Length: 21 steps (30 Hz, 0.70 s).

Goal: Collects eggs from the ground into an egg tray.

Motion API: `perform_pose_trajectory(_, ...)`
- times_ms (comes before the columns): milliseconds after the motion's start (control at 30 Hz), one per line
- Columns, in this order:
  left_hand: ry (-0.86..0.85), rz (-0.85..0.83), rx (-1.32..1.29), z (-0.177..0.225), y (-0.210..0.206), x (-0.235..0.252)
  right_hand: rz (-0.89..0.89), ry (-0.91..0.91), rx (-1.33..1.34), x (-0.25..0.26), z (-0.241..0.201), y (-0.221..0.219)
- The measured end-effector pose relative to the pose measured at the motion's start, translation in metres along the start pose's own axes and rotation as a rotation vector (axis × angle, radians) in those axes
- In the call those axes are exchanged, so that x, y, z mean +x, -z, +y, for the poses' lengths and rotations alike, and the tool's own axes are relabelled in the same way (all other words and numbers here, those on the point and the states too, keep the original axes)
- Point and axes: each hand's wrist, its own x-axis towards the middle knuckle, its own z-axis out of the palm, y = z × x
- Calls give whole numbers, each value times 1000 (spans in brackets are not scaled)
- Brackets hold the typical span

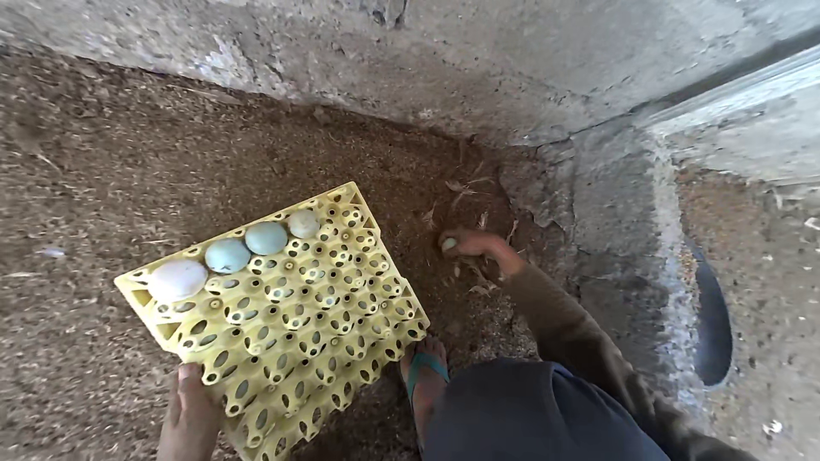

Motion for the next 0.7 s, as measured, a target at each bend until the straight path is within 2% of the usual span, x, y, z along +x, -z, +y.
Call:
perform_pose_trajectory(133,21,7,62,5,-1,0,241,-200,-48,-33,2,24)
perform_pose_trajectory(200,28,-5,85,7,1,0,342,-327,-193,-46,-19,31)
perform_pose_trajectory(267,24,-8,81,4,4,2,441,-334,-283,-57,-53,32)
perform_pose_trajectory(333,14,-21,60,2,4,3,547,-206,-257,-72,-92,30)
perform_pose_trajectory(433,-11,-33,37,1,4,3,608,113,-78,-85,-155,17)
perform_pose_trajectory(567,-18,-29,21,0,4,2,611,498,-1,-59,-215,-12)
perform_pose_trajectory(700,-17,-18,50,2,4,2,568,590,-129,-27,-235,-23)
